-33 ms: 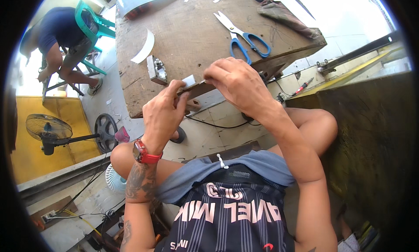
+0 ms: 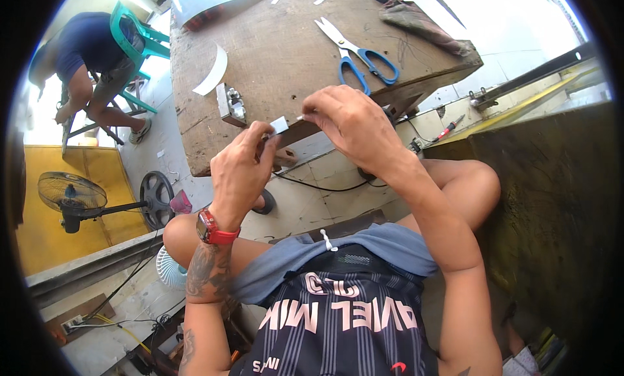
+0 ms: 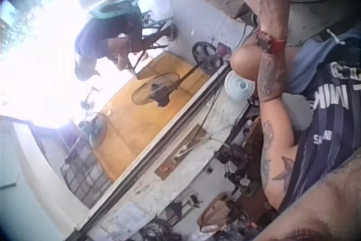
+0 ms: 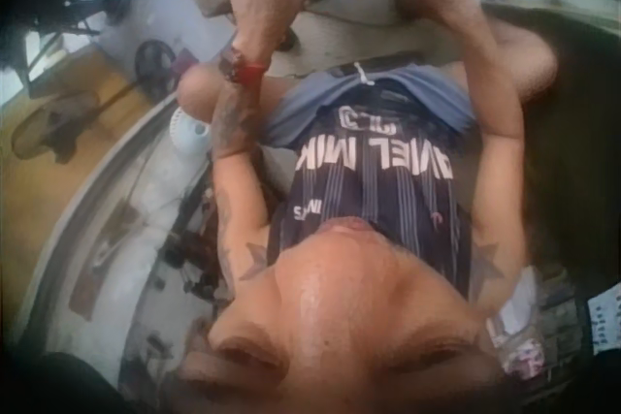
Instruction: The person cuts strips of white and orange tape using scissors and wraps them around a small metal electrical component. They also cut a larger white sheet into smaller pieces. The task involves precise cutting and wrapping of materials around the component.
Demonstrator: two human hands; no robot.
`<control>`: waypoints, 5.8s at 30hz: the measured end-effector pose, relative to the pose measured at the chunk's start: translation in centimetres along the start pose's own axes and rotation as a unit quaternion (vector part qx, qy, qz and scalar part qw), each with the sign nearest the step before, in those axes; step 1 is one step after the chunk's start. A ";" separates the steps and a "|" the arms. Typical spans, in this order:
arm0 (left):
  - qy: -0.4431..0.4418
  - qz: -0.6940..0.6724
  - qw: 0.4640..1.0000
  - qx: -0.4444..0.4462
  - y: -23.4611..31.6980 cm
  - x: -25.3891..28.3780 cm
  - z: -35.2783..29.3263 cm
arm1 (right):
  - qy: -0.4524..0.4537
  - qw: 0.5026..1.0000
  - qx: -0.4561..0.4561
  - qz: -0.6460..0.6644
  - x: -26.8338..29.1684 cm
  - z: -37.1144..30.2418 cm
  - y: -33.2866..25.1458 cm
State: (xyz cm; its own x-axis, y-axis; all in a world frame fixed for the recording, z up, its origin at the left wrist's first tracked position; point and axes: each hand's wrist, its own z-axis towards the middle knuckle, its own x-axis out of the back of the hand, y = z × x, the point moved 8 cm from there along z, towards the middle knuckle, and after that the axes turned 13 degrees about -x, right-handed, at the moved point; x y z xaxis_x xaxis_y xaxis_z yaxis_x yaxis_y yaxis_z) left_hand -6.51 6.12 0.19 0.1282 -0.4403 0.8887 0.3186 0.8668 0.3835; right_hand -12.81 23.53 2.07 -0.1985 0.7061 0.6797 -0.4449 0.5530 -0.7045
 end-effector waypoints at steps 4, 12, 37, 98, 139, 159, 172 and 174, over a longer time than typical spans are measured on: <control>0.104 -0.254 0.960 0.049 0.1 0.9 -0.8 | -0.008 0.964 -0.132 0.230 0.2 -0.6 1.9; 0.178 -0.503 0.838 0.117 -1.3 1.0 -0.8 | -0.125 0.861 -0.158 0.468 -3.0 -2.2 0.7; 0.144 -0.532 0.823 0.135 -1.3 0.3 -1.0 | -0.075 0.826 -0.247 0.501 -5.3 -1.6 0.6; 0.337 -0.632 0.673 0.183 -2.2 -2.1 -2.6 | -0.114 0.942 -0.202 0.243 -6.7 -7.9 1.0; 0.277 -0.642 0.683 0.213 -1.8 -4.7 -3.0 | -0.113 0.919 -0.253 0.282 -8.4 -9.1 2.2; 0.197 -0.677 0.683 0.191 -2.7 -3.5 -3.4 | -0.240 0.896 -0.269 0.259 -6.6 -9.5 2.7; 0.196 -0.664 0.695 0.194 -3.0 -3.9 -3.6 | -0.233 0.900 -0.264 0.255 -6.8 -9.6 2.8; 0.194 -0.665 0.694 0.195 -3.0 -3.9 -3.6 | -0.237 0.901 -0.267 0.246 -6.9 -9.7 2.8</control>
State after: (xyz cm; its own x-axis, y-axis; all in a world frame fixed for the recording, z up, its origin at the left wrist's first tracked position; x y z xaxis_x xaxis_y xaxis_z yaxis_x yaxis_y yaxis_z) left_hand -4.55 4.41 -5.31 0.2317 -0.8761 -0.4227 0.1285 -0.4032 0.9061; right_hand -4.25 24.46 -6.60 -0.6647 0.7250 0.1802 0.2567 0.4482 -0.8563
